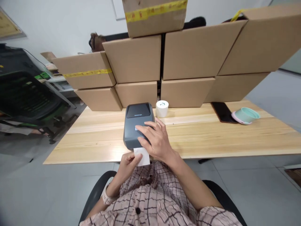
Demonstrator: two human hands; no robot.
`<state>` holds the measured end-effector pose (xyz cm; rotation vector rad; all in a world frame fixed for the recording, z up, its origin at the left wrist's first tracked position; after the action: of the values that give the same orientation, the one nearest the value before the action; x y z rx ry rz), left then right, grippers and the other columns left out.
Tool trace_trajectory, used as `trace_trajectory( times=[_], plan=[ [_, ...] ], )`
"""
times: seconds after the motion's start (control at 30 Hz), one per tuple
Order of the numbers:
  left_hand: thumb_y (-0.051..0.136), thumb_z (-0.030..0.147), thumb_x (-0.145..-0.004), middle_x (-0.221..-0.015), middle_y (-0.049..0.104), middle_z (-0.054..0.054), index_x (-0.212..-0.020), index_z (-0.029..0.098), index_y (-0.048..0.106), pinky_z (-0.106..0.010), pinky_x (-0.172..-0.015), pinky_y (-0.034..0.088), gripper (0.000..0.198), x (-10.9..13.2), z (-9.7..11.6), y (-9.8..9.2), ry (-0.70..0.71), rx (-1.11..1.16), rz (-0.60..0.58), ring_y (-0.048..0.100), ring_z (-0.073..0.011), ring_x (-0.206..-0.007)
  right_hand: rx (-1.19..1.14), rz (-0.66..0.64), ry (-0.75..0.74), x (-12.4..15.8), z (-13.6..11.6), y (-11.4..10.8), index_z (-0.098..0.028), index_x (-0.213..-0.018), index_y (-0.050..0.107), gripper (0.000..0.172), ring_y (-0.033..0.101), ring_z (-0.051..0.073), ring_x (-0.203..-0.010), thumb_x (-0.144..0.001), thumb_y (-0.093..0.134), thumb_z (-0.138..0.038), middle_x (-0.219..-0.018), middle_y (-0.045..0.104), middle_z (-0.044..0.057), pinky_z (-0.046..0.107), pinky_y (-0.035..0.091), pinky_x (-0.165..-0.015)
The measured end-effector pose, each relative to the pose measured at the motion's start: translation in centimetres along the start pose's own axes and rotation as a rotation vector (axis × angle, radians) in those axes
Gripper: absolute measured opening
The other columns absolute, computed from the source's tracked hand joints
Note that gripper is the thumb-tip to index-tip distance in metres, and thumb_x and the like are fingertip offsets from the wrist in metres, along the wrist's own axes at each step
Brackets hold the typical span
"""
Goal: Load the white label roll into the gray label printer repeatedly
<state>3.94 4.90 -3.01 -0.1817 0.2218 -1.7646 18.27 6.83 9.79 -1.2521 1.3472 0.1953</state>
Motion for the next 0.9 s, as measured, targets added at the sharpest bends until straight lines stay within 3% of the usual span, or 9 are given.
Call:
trace_trajectory(
  times=[0.13, 0.27, 0.33, 0.37, 0.43, 0.5, 0.63, 0.77, 0.9],
  plan=[
    [0.058, 0.054, -0.094, -0.059, 0.048, 0.001, -0.058, 0.017, 0.053, -0.027, -0.057, 0.033, 0.053, 0.6, 0.1, -1.1, -0.007, -0.007, 0.031, 0.042, -0.0123, -0.059, 0.071, -0.068, -0.004, -1.1, -0.3, 0.0, -0.028, -0.123, 0.066, 0.026, 0.069, 0.021, -0.108, -0.102, 0.052, -0.024, -0.105, 0.080, -0.001, 0.046, 0.026, -0.120],
    [0.050, 0.044, -0.101, -0.059, 0.056, 0.000, -0.063, 0.019, 0.063, -0.028, -0.060, 0.042, 0.048, 1.5, 1.7, -5.5, 0.129, 0.020, 0.398, 0.051, -0.0133, -0.058, -0.017, -0.069, 0.082, -0.2, 0.6, 0.7, -0.028, -0.118, 0.067, 0.022, 0.070, 0.021, -0.108, -0.103, 0.050, -0.029, -0.103, 0.078, -0.001, 0.049, 0.027, -0.122],
    [0.051, 0.042, -0.102, -0.079, 0.068, -0.002, -0.082, 0.022, 0.072, -0.029, -0.070, 0.050, 0.035, 1.9, 2.9, -7.9, 0.245, 0.035, 0.619, 0.062, -0.0149, -0.073, -0.157, -0.044, 0.143, 1.0, 1.4, 1.0, -0.030, -0.133, 0.060, 0.033, 0.063, 0.025, -0.126, -0.104, 0.049, -0.039, -0.124, 0.073, 0.002, 0.052, 0.031, -0.122],
    [0.053, 0.043, -0.101, -0.099, 0.073, -0.004, -0.100, 0.024, 0.074, -0.031, -0.080, 0.054, 0.029, 1.9, 3.4, -8.6, 0.291, 0.033, 0.671, 0.067, -0.0171, -0.092, -0.236, -0.020, 0.180, 1.7, 2.0, 1.2, -0.031, -0.143, 0.053, 0.043, 0.056, 0.027, -0.137, -0.103, 0.048, -0.047, -0.138, 0.066, 0.003, 0.054, 0.032, -0.122],
    [0.050, 0.047, -0.102, -0.145, 0.061, -0.005, -0.136, 0.030, 0.063, -0.037, -0.108, 0.049, 0.040, 0.8, 3.8, -8.5, 0.305, 0.038, 0.610, 0.056, -0.0215, -0.135, -0.375, 0.026, 0.273, 3.0, 3.2, 1.5, -0.033, -0.157, 0.036, 0.061, 0.037, 0.030, -0.152, -0.102, 0.041, -0.060, -0.162, 0.043, 0.004, 0.058, 0.032, -0.124],
    [0.041, 0.054, -0.105, -0.167, 0.039, -0.001, -0.154, 0.035, 0.046, -0.041, -0.126, 0.032, 0.053, -0.8, 3.7, -7.3, 0.263, 0.054, 0.434, 0.032, -0.0225, -0.157, -0.457, 0.041, 0.360, 3.9, 4.3, 1.7, -0.037, -0.162, 0.022, 0.069, 0.024, 0.031, -0.159, -0.101, 0.034, -0.067, -0.172, 0.025, 0.001, 0.059, 0.027, -0.128],
    [0.032, 0.060, -0.105, -0.170, 0.032, 0.005, -0.159, 0.037, 0.038, -0.041, -0.133, 0.016, 0.059, -2.8, 5.2, -5.8, 0.340, 0.072, 0.260, 0.016, -0.0216, -0.162, -0.460, -0.044, 0.376, 3.2, 5.0, 1.2, -0.039, -0.164, 0.007, 0.077, 0.015, 0.031, -0.162, -0.098, 0.023, -0.076, -0.175, 0.015, -0.003, 0.056, 0.021, -0.131],
    [0.036, 0.060, -0.105, -0.162, 0.046, 0.006, -0.152, 0.037, 0.048, -0.044, -0.131, 0.023, 0.054, -5.3, 8.3, -7.1, 0.472, 0.076, 0.286, 0.030, -0.0230, -0.158, -0.397, -0.126, 0.282, -0.6, 5.4, 0.1, -0.036, -0.164, 0.002, 0.079, 0.007, 0.027, -0.163, -0.099, 0.022, -0.076, -0.176, 0.007, -0.003, 0.050, 0.015, -0.133],
    [0.047, 0.062, -0.102, -0.162, 0.045, 0.005, -0.153, 0.032, 0.046, -0.046, -0.129, 0.024, 0.059, -9.7, 10.7, -8.8, 0.552, 0.016, 0.256, 0.034, -0.0248, -0.156, -0.342, -0.041, 0.201, -6.5, 7.8, 0.0, -0.026, -0.162, 0.011, 0.073, 0.003, 0.021, -0.163, -0.104, 0.033, -0.064, -0.176, 0.007, 0.003, 0.042, 0.008, -0.134]
  ],
)
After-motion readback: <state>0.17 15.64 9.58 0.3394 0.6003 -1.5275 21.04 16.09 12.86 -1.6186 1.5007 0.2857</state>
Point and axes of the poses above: each hand's wrist, its own x-axis away from the middle knuckle, its own y-axis out of the palm, z = x × y, the point moved 8 cm from there along -x, towards the middle knuckle
